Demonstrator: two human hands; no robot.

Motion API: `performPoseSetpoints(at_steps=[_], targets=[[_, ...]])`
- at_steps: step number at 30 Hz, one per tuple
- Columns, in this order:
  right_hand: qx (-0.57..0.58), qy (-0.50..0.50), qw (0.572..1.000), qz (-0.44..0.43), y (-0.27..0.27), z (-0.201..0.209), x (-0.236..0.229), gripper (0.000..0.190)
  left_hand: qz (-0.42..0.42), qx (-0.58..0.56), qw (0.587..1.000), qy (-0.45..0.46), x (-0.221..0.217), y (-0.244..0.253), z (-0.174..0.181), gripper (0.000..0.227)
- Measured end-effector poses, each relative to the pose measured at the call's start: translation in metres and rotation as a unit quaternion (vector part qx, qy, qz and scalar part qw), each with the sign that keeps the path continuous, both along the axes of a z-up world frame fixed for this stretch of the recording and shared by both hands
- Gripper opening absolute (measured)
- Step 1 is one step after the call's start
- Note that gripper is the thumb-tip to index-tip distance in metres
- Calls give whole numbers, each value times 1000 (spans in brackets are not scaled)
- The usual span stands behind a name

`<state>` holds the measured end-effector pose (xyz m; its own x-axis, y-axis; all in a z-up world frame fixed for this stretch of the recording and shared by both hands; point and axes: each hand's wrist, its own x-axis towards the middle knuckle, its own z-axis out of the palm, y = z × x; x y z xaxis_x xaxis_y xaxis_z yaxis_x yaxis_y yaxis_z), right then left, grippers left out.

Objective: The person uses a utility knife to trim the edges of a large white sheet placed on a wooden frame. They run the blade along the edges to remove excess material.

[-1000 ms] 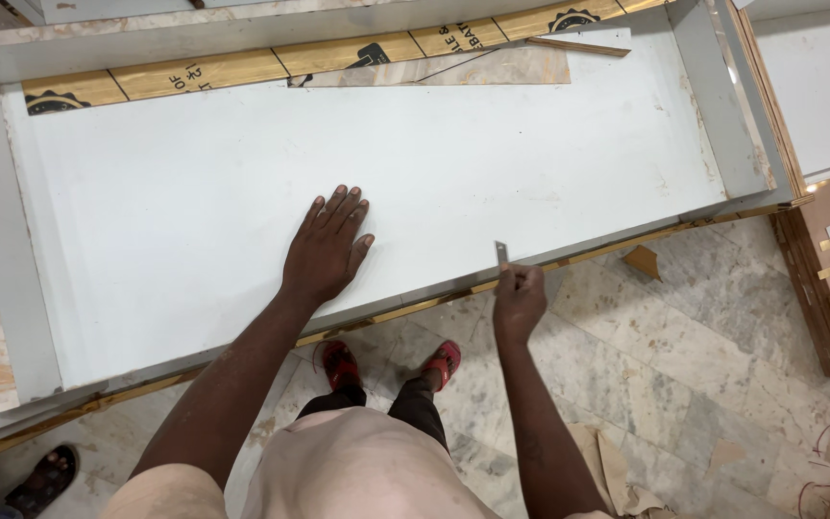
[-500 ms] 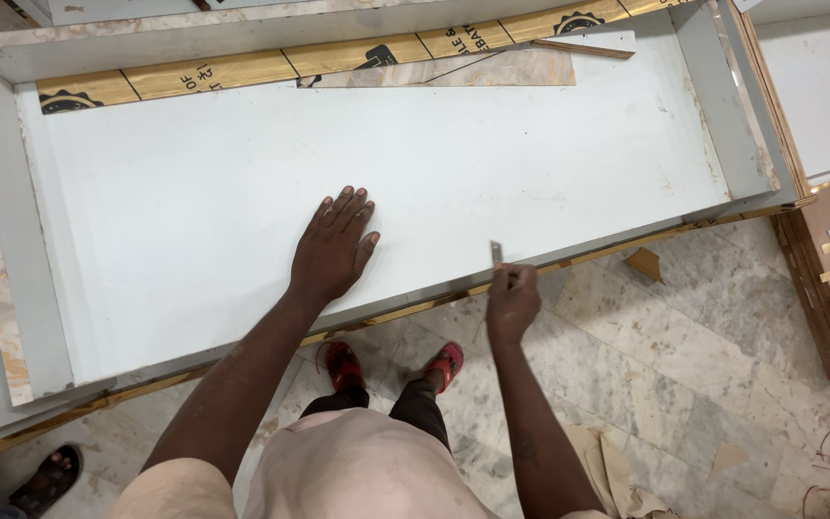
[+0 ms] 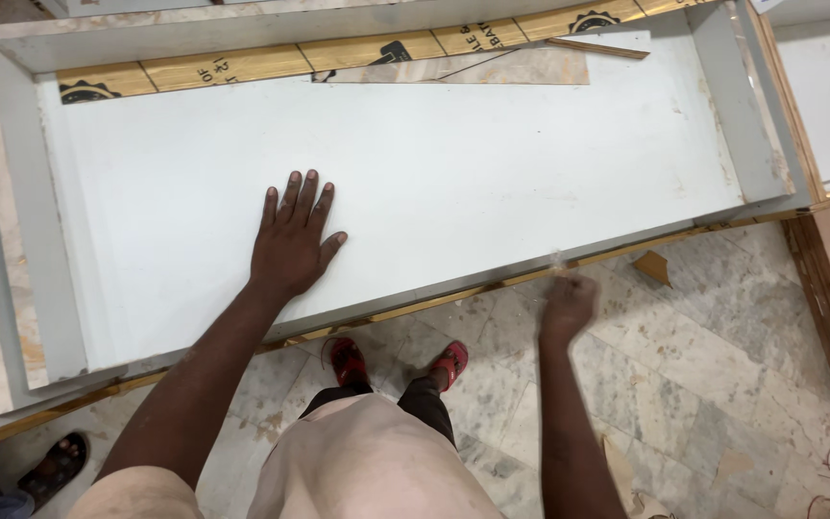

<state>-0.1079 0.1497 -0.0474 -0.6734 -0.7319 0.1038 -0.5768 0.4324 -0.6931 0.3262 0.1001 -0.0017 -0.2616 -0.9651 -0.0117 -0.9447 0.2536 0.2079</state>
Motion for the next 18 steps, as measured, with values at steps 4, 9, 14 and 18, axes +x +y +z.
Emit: performPoseSetpoints(at_steps=[4, 9, 14, 18], targets=[[-64, -173, 981, -53, 10, 29, -10, 11, -20, 16, 1000, 1, -46, 16, -6, 88], [-115, -246, 957, 102, 5, 52, 60, 13, -348, -2, 915, 202, -165, 97, 5, 79], [-45, -174, 972, 153, 9, 47, 81, 18, -400, 164, 882, 185, -147, 137, 14, 32], [-74, -142, 965, 210, 25, 37, 115, 16, -162, 53, 961, 218, -90, 104, 17, 18]])
